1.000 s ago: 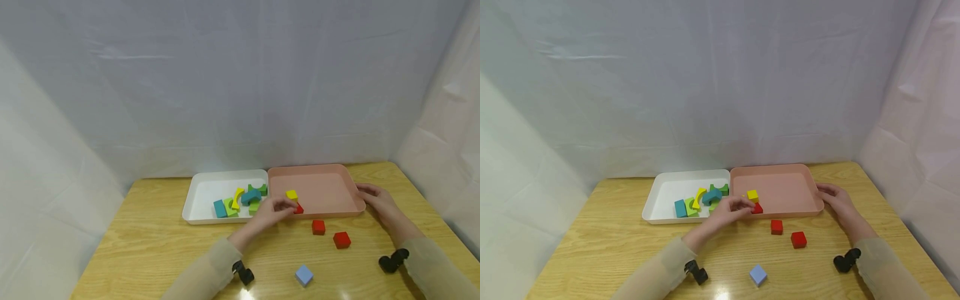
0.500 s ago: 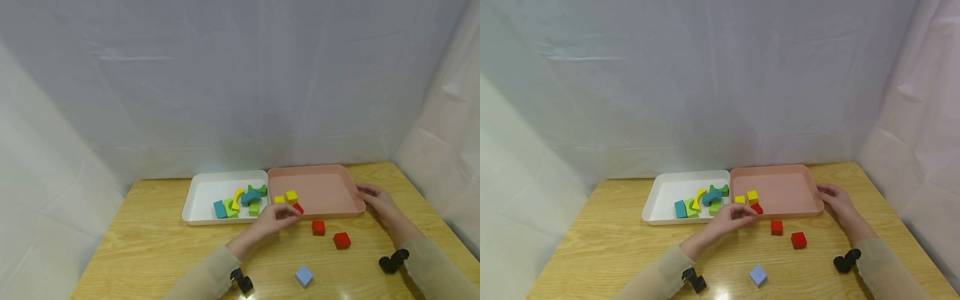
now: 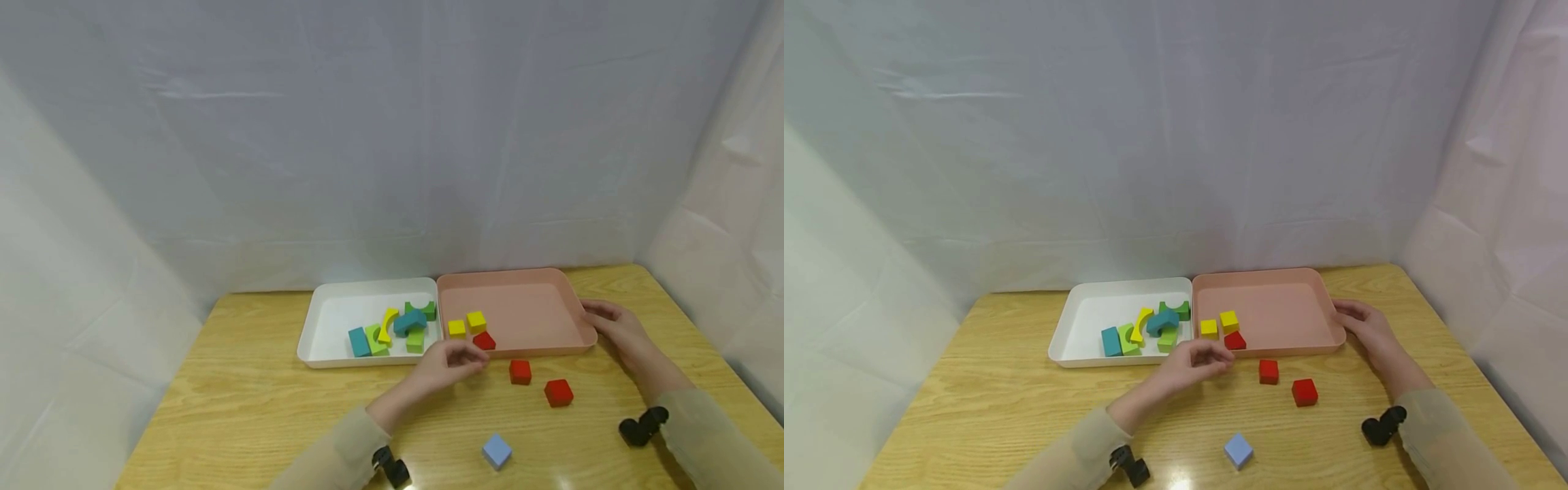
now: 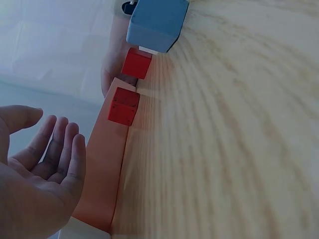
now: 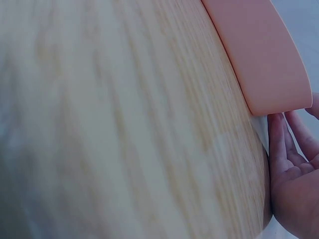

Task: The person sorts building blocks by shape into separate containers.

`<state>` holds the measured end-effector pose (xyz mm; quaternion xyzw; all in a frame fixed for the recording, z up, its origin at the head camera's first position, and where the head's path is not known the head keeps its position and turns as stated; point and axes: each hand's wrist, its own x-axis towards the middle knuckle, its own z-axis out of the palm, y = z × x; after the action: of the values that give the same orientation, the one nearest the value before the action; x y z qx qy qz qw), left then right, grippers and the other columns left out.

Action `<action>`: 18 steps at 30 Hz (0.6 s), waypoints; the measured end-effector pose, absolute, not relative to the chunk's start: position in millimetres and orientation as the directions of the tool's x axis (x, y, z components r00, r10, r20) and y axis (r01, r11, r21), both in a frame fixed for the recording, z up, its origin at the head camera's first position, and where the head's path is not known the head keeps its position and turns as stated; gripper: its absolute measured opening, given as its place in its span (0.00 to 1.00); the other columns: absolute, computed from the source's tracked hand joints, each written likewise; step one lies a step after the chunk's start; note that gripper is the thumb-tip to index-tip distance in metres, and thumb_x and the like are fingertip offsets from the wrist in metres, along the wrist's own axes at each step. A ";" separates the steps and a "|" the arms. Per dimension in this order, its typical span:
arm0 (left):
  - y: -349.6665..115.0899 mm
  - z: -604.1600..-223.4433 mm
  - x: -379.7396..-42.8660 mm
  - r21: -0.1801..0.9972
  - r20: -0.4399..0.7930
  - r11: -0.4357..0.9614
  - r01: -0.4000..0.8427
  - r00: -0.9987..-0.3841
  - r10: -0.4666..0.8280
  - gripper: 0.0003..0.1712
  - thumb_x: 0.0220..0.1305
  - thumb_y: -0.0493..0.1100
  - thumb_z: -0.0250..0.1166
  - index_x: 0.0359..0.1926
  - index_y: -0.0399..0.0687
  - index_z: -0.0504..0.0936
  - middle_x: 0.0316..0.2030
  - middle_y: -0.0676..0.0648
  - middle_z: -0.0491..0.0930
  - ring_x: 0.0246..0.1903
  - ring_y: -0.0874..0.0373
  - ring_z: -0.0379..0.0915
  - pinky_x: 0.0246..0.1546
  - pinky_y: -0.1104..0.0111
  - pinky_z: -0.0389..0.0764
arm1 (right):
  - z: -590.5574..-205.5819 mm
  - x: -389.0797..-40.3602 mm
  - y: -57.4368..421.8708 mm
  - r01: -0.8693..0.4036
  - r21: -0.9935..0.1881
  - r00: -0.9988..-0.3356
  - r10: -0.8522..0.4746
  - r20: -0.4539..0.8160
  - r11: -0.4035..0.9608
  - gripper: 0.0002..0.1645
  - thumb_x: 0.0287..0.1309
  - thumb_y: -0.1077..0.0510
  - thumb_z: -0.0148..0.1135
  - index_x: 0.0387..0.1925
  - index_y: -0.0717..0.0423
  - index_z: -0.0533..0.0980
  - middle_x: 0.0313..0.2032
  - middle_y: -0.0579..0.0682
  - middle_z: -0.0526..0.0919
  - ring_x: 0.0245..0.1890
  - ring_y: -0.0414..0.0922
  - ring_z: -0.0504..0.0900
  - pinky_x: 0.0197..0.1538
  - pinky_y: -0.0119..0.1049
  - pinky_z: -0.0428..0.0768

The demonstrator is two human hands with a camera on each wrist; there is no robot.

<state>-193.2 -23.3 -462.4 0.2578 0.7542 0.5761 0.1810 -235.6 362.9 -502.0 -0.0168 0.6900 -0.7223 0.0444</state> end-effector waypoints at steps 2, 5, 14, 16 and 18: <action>-24.5 -463.7 -192.2 0.964 0.017 0.204 0.174 -0.799 0.601 0.13 0.76 0.36 0.64 0.55 0.32 0.85 0.53 0.31 0.87 0.39 0.74 0.78 0.44 0.82 0.81 | -502.0 -235.6 363.0 0.039 -0.998 -0.996 -0.086 -0.035 -0.042 0.19 0.77 0.64 0.59 0.48 0.33 0.85 0.43 0.27 0.88 0.43 0.26 0.86 0.45 0.20 0.84; -26.3 -467.2 -191.4 0.965 0.018 0.197 0.175 -0.791 0.612 0.14 0.76 0.36 0.64 0.56 0.32 0.85 0.54 0.32 0.86 0.40 0.73 0.78 0.44 0.82 0.81 | -502.7 -236.1 363.4 0.035 -0.999 -0.996 -0.081 -0.032 -0.031 0.19 0.76 0.64 0.60 0.48 0.32 0.85 0.43 0.27 0.88 0.43 0.26 0.86 0.45 0.19 0.84; -26.3 -477.5 -188.5 0.973 -0.002 0.181 0.141 -0.785 0.619 0.14 0.75 0.34 0.64 0.56 0.31 0.85 0.56 0.32 0.84 0.41 0.74 0.78 0.44 0.82 0.81 | -504.1 -237.1 364.1 0.027 -1.000 -0.996 -0.081 -0.026 -0.015 0.19 0.77 0.64 0.59 0.48 0.32 0.84 0.43 0.27 0.88 0.43 0.25 0.85 0.45 0.18 0.83; -26.1 -478.4 -187.0 0.974 -0.010 0.183 0.133 -0.784 0.621 0.14 0.74 0.34 0.65 0.56 0.31 0.85 0.55 0.32 0.85 0.41 0.74 0.79 0.44 0.82 0.81 | -504.1 -237.2 364.0 0.034 -0.999 -0.996 -0.084 -0.031 -0.032 0.19 0.77 0.64 0.59 0.47 0.32 0.84 0.43 0.27 0.89 0.43 0.26 0.85 0.45 0.19 0.83; -26.0 -479.6 -185.8 0.975 -0.023 0.187 0.121 -0.780 0.625 0.14 0.74 0.34 0.65 0.56 0.31 0.85 0.54 0.32 0.86 0.41 0.74 0.80 0.45 0.82 0.82 | -504.0 -237.2 363.9 0.037 -0.998 -0.996 -0.085 -0.034 -0.041 0.20 0.77 0.64 0.59 0.47 0.32 0.85 0.42 0.28 0.89 0.43 0.26 0.86 0.45 0.19 0.84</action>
<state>-185.8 -26.0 -479.6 0.2523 0.7398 0.5855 0.2151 -237.2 363.9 -504.0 -0.0172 0.6912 -0.7212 0.0424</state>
